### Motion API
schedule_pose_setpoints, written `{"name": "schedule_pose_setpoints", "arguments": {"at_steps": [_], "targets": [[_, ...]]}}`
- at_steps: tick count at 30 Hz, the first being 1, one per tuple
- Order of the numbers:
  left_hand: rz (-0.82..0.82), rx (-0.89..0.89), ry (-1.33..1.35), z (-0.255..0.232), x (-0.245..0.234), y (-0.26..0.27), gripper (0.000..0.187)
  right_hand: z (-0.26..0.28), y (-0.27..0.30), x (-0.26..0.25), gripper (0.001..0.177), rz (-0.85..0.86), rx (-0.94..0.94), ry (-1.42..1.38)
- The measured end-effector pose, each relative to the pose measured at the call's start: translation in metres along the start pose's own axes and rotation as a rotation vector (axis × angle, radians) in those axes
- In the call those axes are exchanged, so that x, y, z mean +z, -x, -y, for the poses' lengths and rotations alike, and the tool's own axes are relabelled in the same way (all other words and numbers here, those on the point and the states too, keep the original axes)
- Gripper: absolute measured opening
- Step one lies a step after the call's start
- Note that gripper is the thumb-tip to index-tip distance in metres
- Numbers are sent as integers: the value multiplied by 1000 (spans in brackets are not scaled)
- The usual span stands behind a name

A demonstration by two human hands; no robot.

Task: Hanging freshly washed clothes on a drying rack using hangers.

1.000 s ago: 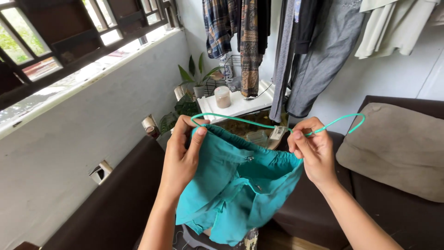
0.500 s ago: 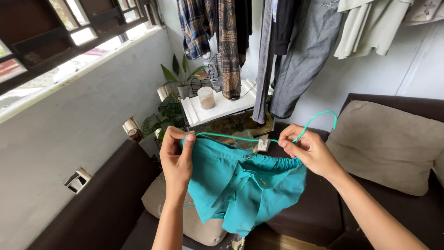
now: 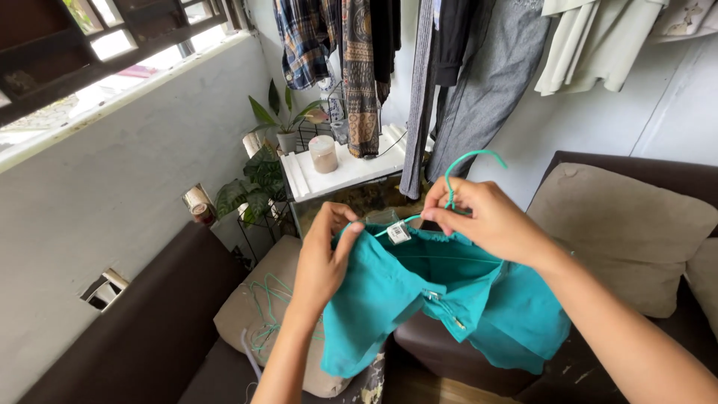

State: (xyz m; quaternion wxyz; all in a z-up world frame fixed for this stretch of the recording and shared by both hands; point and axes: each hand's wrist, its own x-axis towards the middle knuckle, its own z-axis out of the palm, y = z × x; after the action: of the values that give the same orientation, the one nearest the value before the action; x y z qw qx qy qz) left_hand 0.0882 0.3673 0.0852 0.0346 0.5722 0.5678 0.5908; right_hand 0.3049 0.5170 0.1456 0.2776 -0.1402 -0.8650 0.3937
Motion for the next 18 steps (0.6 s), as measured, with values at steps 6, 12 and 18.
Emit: {"name": "schedule_pose_setpoints", "arguments": {"at_steps": [6, 12, 18], "targets": [[98, 486, -449, -34, 0, -25, 36, 1, -18, -24, 14, 75, 79, -34], [212, 216, -367, -33, -6, -49, 18, 15, -17, -43, 22, -25, 36, 165], [134, 221, -256, -18, -42, -68, 17, -20, -1, -65, 40, 56, -94, 170]]}}
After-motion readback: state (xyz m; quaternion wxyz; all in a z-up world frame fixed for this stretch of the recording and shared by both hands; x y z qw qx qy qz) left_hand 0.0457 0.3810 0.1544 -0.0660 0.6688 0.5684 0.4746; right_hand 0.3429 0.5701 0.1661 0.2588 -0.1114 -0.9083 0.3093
